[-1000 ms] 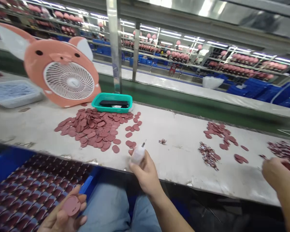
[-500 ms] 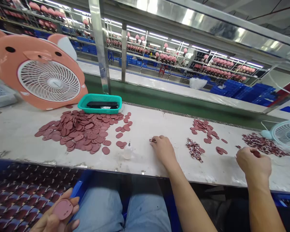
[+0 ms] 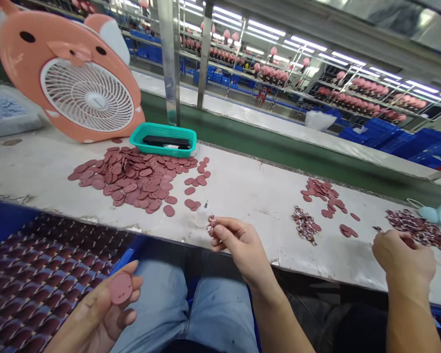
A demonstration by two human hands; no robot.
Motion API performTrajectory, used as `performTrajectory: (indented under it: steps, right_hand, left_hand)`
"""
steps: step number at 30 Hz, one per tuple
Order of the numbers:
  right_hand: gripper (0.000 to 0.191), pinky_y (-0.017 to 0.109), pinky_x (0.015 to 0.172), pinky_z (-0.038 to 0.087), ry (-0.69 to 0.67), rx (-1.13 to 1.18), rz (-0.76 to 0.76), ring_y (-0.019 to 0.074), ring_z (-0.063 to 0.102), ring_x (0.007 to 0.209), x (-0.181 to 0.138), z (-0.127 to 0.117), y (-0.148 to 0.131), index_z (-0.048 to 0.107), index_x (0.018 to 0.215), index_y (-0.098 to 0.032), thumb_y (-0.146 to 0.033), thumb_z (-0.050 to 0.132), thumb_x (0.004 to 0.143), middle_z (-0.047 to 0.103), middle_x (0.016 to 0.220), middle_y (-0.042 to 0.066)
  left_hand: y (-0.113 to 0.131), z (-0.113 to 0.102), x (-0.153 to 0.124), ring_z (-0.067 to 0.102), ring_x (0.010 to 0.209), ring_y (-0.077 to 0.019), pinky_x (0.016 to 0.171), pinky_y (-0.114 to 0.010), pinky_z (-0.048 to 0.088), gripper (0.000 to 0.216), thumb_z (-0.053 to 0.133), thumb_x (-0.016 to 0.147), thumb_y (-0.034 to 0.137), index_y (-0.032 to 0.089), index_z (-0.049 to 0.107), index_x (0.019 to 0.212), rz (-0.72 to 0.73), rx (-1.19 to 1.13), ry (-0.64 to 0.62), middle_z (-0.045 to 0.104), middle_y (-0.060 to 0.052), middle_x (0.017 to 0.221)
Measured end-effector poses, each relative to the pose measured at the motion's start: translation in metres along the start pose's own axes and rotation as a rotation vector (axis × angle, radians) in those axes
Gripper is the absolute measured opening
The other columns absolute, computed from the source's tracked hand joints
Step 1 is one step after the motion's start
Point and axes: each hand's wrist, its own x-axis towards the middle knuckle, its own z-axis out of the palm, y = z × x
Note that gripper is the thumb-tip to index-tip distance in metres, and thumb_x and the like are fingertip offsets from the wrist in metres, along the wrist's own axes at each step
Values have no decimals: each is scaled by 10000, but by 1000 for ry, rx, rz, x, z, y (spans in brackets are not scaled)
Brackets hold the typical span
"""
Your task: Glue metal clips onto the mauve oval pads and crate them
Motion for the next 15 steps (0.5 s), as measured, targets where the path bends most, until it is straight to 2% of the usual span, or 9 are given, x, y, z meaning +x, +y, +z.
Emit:
performTrajectory:
  steps: [3, 6, 8, 11, 15]
  right_hand:
    - [413, 274, 544, 607, -163, 190, 38, 154, 700, 633, -18, 20, -16, 780, 1003, -187, -565, 692, 860, 759, 858, 79]
    - [196, 251, 605, 604, -286, 319, 23, 142, 712, 690, -29, 36, -29, 789, 1001, -240, -389, 735, 886, 770, 880, 51]
    - [146, 250, 656, 590, -320, 241, -84, 144, 705, 743, -33, 45, -36, 792, 1019, -269, -304, 750, 884, 762, 885, 37]
    - [174, 227, 679, 553, -378, 77, -258, 128, 671, 754, -37, 54, -42, 792, 1052, -288, -249, 752, 887, 728, 846, 21]
    - [197, 202, 709, 538, -417, -11, -364, 112, 667, 757, -37, 58, -44, 779, 1082, -229, -192, 744, 892, 730, 839, 24]
  left_hand:
    - [3, 5, -3, 707, 642, -140, 522, -168, 587, 429, 964, 506, 437, 253, 839, 873, -98, 7, -16, 804, -42, 780]
    - [5, 6, -7, 684, 653, -135, 547, -176, 576, 414, 948, 531, 467, 251, 843, 867, -150, 30, -39, 783, -40, 771]
    - [5, 5, -8, 653, 658, -130, 570, -180, 570, 402, 932, 574, 475, 231, 844, 880, -170, 47, -108, 757, -42, 734]
    - [6, 2, -10, 611, 653, -116, 581, -168, 549, 391, 905, 634, 478, 193, 841, 894, -184, 51, -200, 714, -36, 704]
    - [7, 1, -12, 587, 625, -102, 568, -160, 527, 328, 907, 636, 466, 177, 823, 765, -178, 19, -225, 656, -7, 657]
